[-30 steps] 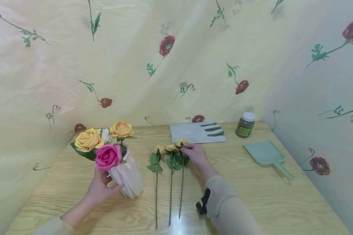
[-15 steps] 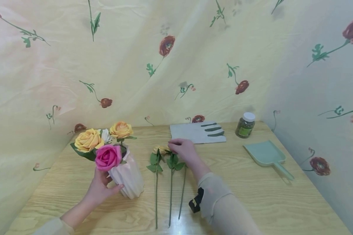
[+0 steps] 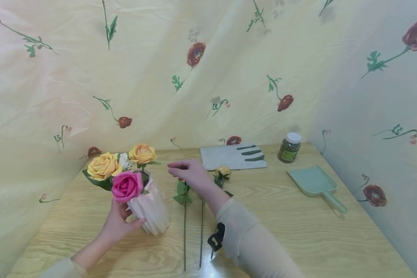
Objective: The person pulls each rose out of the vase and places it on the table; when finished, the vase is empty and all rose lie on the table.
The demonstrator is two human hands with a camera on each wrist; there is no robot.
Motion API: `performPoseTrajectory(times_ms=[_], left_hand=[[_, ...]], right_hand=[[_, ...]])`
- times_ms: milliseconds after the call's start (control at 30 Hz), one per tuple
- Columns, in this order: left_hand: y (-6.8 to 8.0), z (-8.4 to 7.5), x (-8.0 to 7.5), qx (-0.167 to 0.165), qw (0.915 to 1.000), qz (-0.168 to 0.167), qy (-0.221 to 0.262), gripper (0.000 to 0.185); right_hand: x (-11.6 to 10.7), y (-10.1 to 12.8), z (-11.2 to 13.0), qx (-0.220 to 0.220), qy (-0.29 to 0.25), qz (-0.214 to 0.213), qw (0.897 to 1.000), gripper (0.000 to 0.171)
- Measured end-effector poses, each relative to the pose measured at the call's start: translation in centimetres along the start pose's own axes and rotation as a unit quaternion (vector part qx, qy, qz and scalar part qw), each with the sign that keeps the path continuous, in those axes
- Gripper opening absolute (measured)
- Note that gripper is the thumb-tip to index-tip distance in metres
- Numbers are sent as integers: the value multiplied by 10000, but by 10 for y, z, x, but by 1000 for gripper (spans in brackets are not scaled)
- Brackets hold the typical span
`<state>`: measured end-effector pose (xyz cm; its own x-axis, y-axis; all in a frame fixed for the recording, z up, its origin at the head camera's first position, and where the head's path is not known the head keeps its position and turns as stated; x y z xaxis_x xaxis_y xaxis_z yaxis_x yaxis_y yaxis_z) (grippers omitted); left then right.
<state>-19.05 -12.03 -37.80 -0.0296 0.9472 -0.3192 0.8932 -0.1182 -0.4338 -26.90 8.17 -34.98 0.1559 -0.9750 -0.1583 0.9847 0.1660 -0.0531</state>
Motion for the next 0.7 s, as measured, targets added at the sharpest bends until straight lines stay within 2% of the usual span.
performPoseTrajectory(times_ms=[167, 267, 467, 700], left_hand=[[0, 0, 0, -94, 9999, 49, 6, 88], [-1, 0, 0, -107, 9999, 68, -3, 89], [0, 0, 0, -110, 9999, 88, -85, 89], [-1, -1, -1, -38, 10000, 81, 3, 87]], right_hand=[[21, -1, 13, -199, -75, 231, 9995, 32], [30, -2, 19, -272, -68, 215, 9994, 29], [37, -1, 28, -359, -344, 45, 9988, 23], [47, 3, 37, -472, -410, 184, 9979, 25]])
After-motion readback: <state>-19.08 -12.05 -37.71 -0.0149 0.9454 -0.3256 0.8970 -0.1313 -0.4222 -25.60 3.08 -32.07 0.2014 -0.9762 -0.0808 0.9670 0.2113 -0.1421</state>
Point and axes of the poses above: each hand's wrist, its own y-axis away from the middle knuckle, its own x-axis out of the palm, z = x × y, the point moved 7 cm from there along -y, towards the middle knuckle, and after that the axes turned 7 degrees about -z, right-handed, at the moved point
